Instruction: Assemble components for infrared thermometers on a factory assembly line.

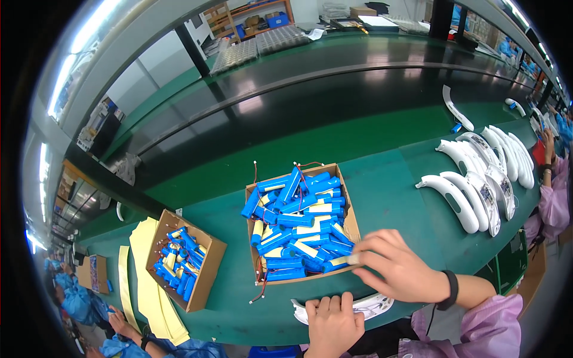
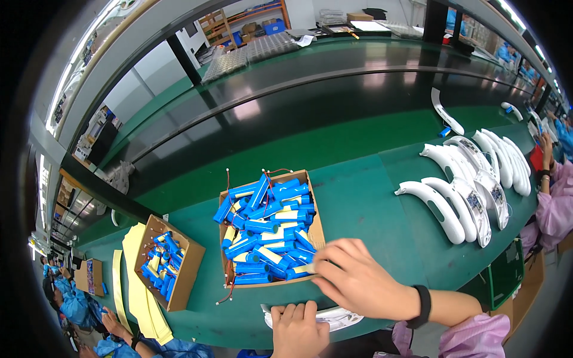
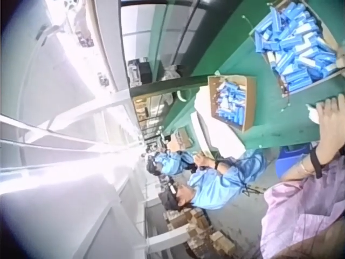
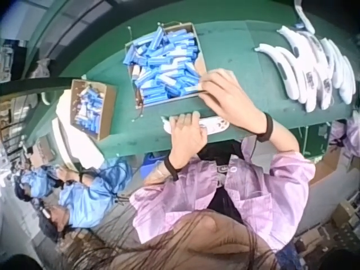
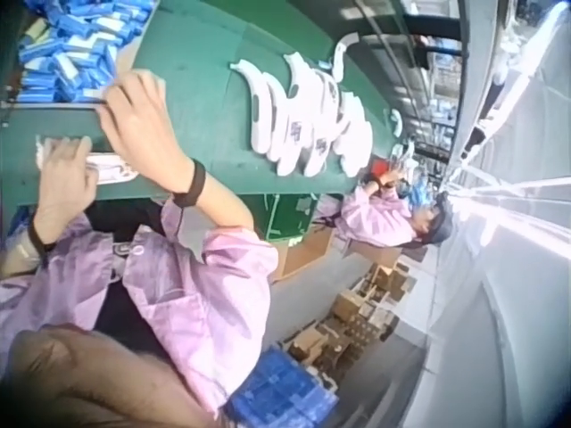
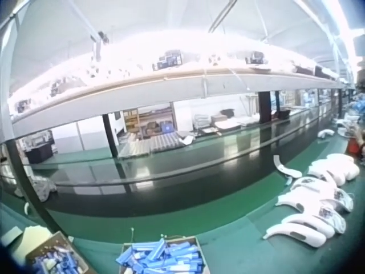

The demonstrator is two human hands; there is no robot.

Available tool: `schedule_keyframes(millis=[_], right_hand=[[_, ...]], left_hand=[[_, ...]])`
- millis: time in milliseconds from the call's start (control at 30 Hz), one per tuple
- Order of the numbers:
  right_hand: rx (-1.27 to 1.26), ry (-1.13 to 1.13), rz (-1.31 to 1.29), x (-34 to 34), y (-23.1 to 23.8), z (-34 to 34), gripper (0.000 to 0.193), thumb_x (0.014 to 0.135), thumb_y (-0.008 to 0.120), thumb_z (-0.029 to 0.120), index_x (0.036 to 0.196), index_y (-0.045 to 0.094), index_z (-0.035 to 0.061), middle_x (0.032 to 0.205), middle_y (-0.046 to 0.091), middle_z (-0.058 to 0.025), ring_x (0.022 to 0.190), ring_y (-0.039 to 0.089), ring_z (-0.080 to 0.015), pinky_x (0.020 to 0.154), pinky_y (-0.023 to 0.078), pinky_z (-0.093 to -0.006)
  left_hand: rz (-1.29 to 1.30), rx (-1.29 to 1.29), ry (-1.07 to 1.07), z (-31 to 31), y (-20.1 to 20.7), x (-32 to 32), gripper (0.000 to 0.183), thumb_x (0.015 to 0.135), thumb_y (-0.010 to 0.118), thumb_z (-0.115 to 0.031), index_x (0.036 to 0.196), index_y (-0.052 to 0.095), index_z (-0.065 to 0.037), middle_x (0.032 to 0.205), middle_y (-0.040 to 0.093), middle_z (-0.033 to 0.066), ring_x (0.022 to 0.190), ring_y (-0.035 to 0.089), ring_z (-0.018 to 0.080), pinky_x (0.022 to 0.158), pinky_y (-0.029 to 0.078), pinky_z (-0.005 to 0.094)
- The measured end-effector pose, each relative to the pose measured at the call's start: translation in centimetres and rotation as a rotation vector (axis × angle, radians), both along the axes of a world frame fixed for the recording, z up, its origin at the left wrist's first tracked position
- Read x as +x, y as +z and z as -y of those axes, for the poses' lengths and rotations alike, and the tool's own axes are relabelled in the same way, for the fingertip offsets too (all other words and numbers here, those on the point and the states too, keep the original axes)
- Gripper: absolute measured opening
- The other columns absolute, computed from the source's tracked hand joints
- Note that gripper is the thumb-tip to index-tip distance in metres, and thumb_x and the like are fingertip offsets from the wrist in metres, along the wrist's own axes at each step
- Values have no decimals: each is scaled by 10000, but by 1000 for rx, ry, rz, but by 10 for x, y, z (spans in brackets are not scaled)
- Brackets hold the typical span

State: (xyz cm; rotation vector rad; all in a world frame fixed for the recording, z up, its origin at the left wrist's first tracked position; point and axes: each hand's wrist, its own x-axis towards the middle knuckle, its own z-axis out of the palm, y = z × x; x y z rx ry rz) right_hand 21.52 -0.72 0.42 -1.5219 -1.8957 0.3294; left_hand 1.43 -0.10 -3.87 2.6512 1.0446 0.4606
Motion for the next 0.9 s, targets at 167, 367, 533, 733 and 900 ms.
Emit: schedule_keyframes(millis=[167,367,533,733,900], right_hand=[[51,40,164,-28,-24,-25,295,869,767,208,1047,627,19,1136,600,-117,1156,534,-303,1008,393,-467],[1,1,-143,-11,-17,-20,301,922,758,211,1118,616,32,1072,625,-99,1053,594,-265,999,410,-415],[-39,-137,-833,-18,-9,8,245,1014,640,119,1231,611,8,1047,639,-75,902,616,-130,827,504,-307],[-229,-181,-1226,-16,-10,68,186,1049,535,39,1216,596,-16,1037,608,-72,934,613,-148,827,487,-293],[-227,-152,-791,-23,-30,86,157,943,713,37,1080,654,-12,991,650,-106,885,638,-206,751,487,-312]], left_hand=[[-47,-6,-3,2,2,-5,283,779,630,-217,983,608,-22,895,650,192,881,620,360,915,415,523],[-7,-502,-17,-24,21,-10,263,820,641,-178,1035,615,-29,959,658,201,939,624,381,888,449,483],[110,-387,-101,-48,27,-26,250,882,686,-213,1078,662,-60,955,685,157,980,636,391,885,460,464],[134,-553,-85,-48,25,-30,240,938,683,-235,1113,697,-72,994,696,126,962,627,348,882,427,450],[87,-607,-40,-43,26,-26,245,980,602,-192,1176,688,-74,1105,678,141,1055,596,344,958,397,427]])
